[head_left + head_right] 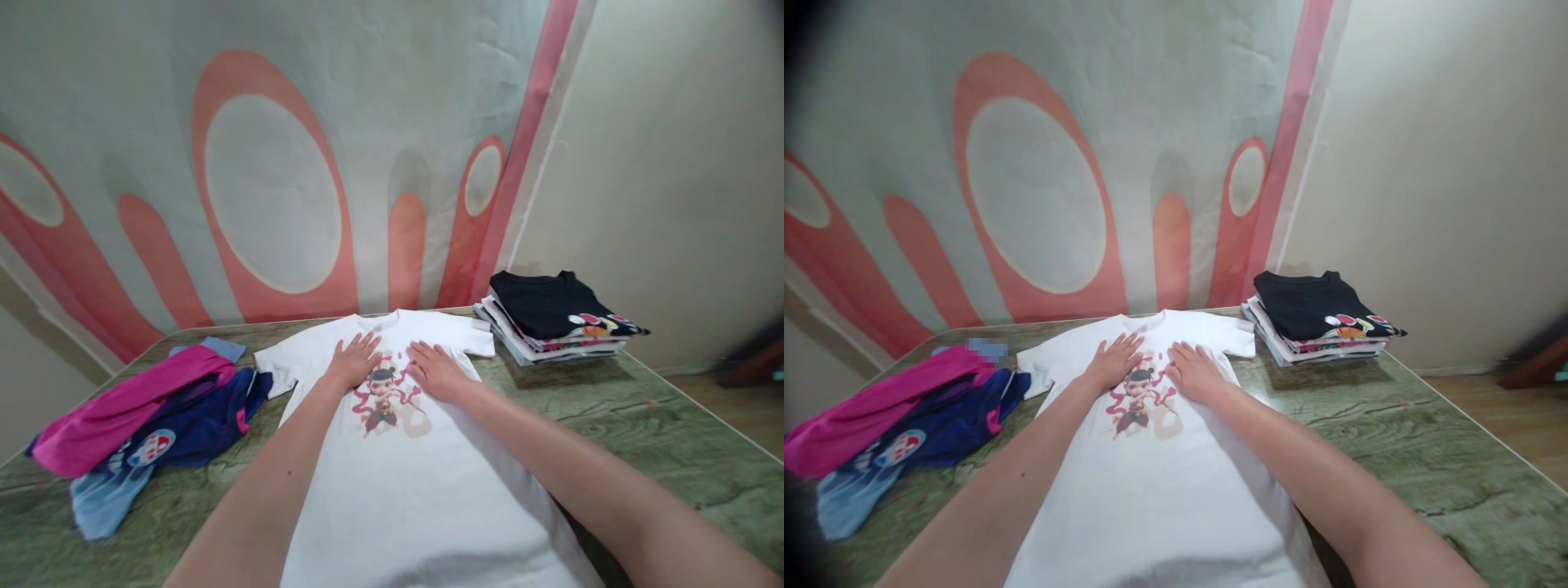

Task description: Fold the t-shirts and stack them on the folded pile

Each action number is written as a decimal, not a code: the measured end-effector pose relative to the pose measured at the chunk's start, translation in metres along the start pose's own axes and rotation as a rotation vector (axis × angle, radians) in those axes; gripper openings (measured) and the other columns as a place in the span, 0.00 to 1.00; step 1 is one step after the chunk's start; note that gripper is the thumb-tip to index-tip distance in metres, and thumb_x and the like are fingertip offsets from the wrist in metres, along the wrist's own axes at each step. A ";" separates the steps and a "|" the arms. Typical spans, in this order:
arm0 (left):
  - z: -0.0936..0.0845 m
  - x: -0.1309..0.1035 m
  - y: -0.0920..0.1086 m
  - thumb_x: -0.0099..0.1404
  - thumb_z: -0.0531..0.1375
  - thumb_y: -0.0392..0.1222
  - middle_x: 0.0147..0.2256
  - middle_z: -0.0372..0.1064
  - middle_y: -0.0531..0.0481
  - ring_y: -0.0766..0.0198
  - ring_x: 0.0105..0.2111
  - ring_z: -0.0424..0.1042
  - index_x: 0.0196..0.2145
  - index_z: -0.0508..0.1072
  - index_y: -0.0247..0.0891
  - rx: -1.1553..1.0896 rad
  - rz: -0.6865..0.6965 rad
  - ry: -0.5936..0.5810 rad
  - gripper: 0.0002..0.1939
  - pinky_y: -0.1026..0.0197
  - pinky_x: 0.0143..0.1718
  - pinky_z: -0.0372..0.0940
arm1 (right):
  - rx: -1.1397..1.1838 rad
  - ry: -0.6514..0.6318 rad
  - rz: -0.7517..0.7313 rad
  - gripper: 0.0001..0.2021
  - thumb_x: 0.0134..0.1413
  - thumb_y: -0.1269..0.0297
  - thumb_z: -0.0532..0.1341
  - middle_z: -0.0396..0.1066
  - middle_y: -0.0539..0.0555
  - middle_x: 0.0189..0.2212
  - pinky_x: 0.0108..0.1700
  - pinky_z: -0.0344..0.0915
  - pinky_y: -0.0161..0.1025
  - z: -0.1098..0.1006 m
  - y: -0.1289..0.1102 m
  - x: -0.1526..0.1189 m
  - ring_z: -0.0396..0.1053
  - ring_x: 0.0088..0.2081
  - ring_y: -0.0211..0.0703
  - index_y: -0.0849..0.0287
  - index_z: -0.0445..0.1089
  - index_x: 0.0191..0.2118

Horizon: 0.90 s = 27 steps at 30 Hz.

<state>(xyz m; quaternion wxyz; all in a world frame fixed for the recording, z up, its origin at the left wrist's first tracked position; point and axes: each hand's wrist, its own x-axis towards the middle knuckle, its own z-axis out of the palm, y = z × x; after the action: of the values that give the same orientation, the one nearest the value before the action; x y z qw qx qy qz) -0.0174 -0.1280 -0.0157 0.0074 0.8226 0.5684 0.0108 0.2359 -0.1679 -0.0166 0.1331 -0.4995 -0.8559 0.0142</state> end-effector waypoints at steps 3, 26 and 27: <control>-0.001 -0.001 -0.001 0.71 0.36 0.59 0.69 0.37 0.56 0.54 0.68 0.38 0.67 0.45 0.53 -0.004 0.007 0.008 0.30 0.35 0.62 0.39 | 0.026 -0.001 -0.015 0.25 0.68 0.56 0.44 0.52 0.60 0.65 0.65 0.45 0.50 0.004 0.018 -0.026 0.47 0.66 0.48 0.62 0.55 0.65; -0.005 -0.012 0.072 0.72 0.35 0.57 0.69 0.37 0.57 0.54 0.68 0.37 0.67 0.45 0.53 -0.068 0.161 -0.011 0.29 0.35 0.63 0.36 | 0.595 -0.404 -0.776 0.25 0.66 0.58 0.52 0.56 0.57 0.64 0.67 0.40 0.51 -0.073 -0.143 -0.127 0.47 0.67 0.43 0.53 0.51 0.66; -0.005 -0.012 0.073 0.72 0.36 0.57 0.69 0.37 0.57 0.54 0.68 0.37 0.67 0.45 0.53 -0.067 0.159 -0.013 0.28 0.35 0.63 0.35 | 0.547 -0.361 -0.718 0.27 0.65 0.58 0.53 0.53 0.59 0.65 0.67 0.38 0.54 -0.069 -0.146 -0.119 0.44 0.67 0.47 0.56 0.49 0.67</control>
<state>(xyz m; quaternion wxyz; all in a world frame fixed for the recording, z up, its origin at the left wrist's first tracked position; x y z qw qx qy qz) 0.0465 -0.1652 -0.0092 0.0376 0.8645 0.5006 0.0249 0.1838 -0.3508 0.0478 0.1054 -0.1086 -0.9485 0.2783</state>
